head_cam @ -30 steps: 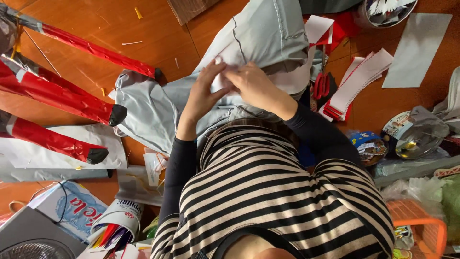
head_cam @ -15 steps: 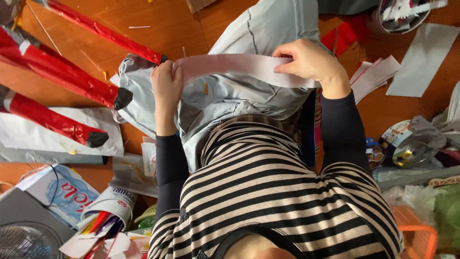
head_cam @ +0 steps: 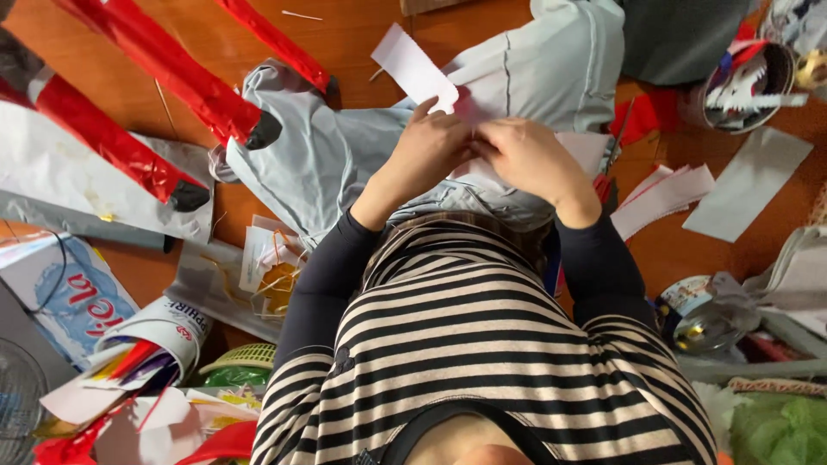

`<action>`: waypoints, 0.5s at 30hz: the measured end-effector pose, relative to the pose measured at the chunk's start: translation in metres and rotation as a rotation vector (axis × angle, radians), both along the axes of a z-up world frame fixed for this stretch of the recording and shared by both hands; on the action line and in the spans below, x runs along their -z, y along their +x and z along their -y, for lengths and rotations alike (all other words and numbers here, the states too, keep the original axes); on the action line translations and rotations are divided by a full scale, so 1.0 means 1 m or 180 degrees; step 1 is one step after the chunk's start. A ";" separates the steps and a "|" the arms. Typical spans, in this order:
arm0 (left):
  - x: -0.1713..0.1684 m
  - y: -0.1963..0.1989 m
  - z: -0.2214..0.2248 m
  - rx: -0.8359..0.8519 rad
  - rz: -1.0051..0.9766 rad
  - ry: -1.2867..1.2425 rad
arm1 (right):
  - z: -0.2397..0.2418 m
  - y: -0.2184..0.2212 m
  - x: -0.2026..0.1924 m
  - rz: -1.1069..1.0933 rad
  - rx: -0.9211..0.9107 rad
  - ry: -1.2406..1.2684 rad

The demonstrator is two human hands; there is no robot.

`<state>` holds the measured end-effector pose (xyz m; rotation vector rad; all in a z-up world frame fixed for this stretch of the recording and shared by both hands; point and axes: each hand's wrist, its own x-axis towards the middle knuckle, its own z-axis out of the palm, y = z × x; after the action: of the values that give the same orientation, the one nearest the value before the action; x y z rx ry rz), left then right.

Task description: The person is decorating a bamboo and paper giraffe sculpture by gluing red and white paper strips onto its frame.

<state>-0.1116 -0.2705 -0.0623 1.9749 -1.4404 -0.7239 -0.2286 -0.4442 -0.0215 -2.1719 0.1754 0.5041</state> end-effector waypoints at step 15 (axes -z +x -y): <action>-0.045 0.046 -0.061 -0.0362 -0.0651 -0.0478 | 0.005 0.024 -0.013 0.0507 0.0297 0.0854</action>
<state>-0.0661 -0.2092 -0.0174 1.7962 -1.2153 -0.7225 -0.2041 -0.4493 -0.0083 -1.9213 0.1140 0.2821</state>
